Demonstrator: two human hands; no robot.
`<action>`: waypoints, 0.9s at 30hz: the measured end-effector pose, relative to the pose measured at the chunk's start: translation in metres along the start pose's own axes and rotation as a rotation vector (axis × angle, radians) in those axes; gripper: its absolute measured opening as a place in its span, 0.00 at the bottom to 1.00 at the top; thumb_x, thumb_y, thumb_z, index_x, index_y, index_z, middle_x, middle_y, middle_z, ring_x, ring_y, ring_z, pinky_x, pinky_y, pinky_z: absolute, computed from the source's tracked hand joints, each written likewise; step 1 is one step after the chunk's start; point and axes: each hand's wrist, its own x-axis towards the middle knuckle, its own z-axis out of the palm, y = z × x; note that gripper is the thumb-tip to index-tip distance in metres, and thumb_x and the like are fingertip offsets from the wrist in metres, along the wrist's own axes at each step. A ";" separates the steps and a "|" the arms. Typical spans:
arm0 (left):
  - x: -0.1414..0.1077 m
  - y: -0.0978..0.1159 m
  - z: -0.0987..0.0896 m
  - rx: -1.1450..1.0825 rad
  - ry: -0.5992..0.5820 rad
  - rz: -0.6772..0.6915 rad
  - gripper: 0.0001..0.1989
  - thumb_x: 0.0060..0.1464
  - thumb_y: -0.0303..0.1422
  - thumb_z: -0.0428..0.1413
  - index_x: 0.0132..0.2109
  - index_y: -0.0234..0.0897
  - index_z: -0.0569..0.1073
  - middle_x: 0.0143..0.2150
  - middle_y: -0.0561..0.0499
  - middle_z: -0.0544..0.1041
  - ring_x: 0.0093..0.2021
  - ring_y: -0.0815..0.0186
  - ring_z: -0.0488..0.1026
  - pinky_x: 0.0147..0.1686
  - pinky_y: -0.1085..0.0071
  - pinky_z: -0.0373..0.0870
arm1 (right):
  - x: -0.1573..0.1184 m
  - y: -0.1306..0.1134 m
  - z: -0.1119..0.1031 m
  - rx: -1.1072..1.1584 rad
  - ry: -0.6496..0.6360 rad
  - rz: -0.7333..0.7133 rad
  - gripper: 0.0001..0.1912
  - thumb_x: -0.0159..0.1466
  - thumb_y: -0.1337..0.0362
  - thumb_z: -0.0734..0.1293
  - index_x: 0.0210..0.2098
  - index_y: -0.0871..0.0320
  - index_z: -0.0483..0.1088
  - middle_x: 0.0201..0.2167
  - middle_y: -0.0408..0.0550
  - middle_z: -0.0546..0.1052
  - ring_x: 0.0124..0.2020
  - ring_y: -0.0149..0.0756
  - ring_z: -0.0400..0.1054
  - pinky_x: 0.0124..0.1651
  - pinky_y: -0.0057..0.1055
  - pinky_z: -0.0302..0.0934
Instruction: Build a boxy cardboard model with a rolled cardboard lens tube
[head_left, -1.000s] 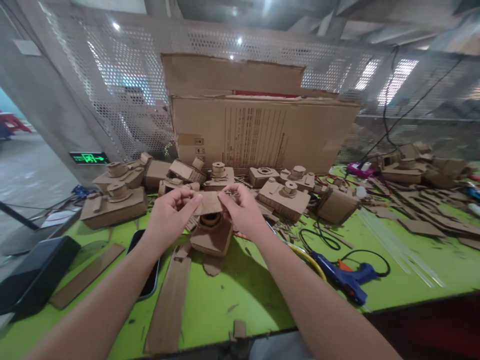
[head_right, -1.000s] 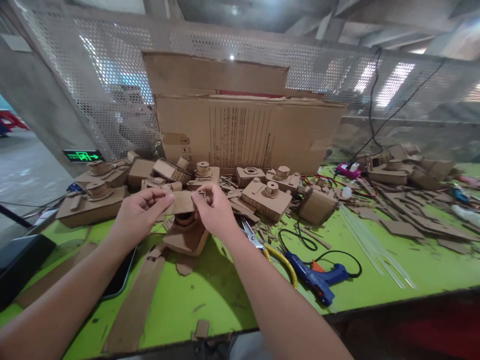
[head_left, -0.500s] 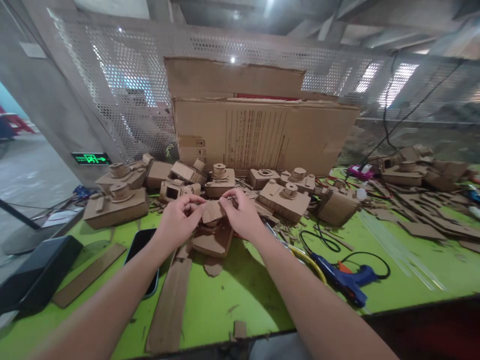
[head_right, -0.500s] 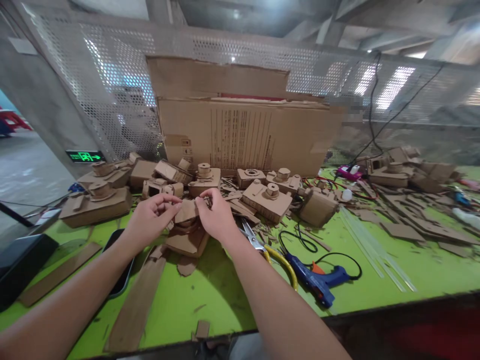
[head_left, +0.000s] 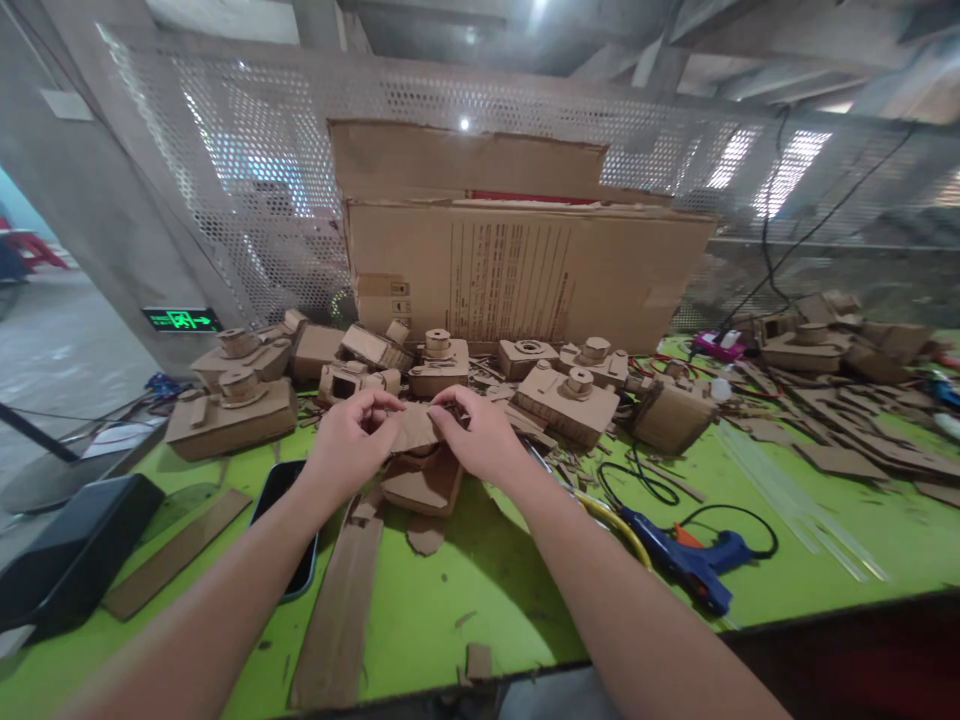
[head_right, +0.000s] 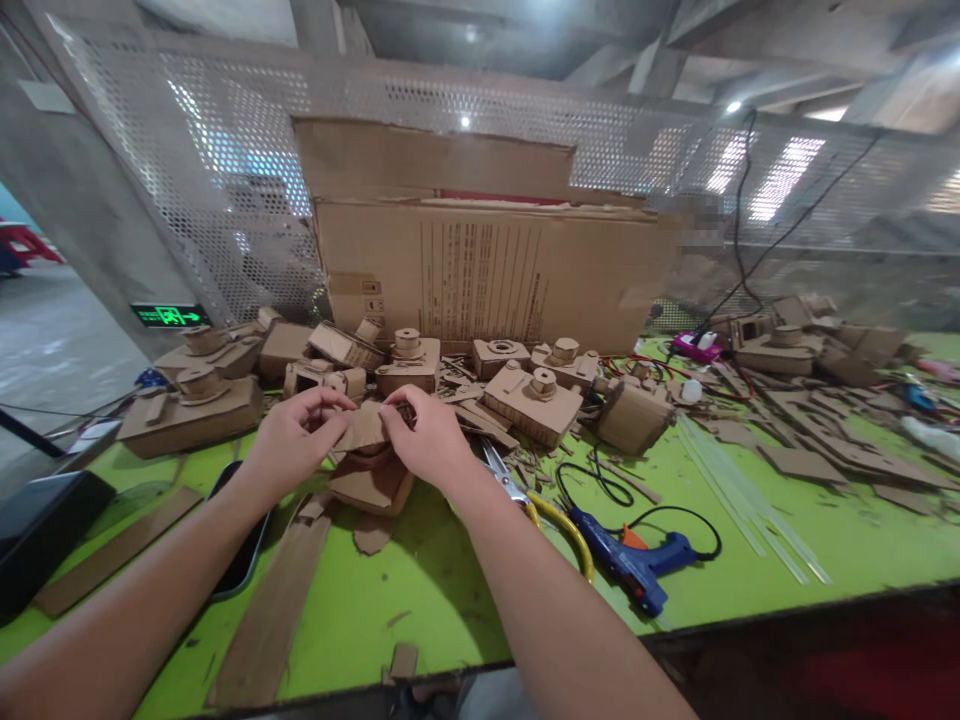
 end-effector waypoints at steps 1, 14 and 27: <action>0.000 0.000 0.000 0.014 -0.019 0.012 0.12 0.58 0.43 0.64 0.42 0.39 0.82 0.25 0.55 0.75 0.25 0.65 0.68 0.27 0.70 0.62 | 0.000 0.000 0.000 -0.006 -0.007 0.001 0.09 0.71 0.55 0.67 0.43 0.52 0.76 0.39 0.46 0.83 0.41 0.44 0.76 0.47 0.39 0.66; 0.007 0.001 -0.012 0.144 -0.244 0.152 0.28 0.58 0.57 0.67 0.57 0.45 0.88 0.47 0.46 0.87 0.40 0.57 0.80 0.39 0.66 0.74 | -0.001 0.004 0.001 -0.014 -0.065 0.021 0.10 0.74 0.54 0.66 0.47 0.51 0.76 0.45 0.48 0.84 0.44 0.46 0.76 0.48 0.41 0.66; 0.007 0.001 -0.017 0.246 -0.279 0.345 0.30 0.59 0.54 0.66 0.58 0.38 0.84 0.49 0.41 0.82 0.50 0.51 0.80 0.53 0.57 0.75 | 0.000 0.007 0.002 -0.016 -0.068 0.007 0.09 0.74 0.56 0.66 0.46 0.52 0.76 0.45 0.49 0.84 0.47 0.46 0.77 0.52 0.41 0.67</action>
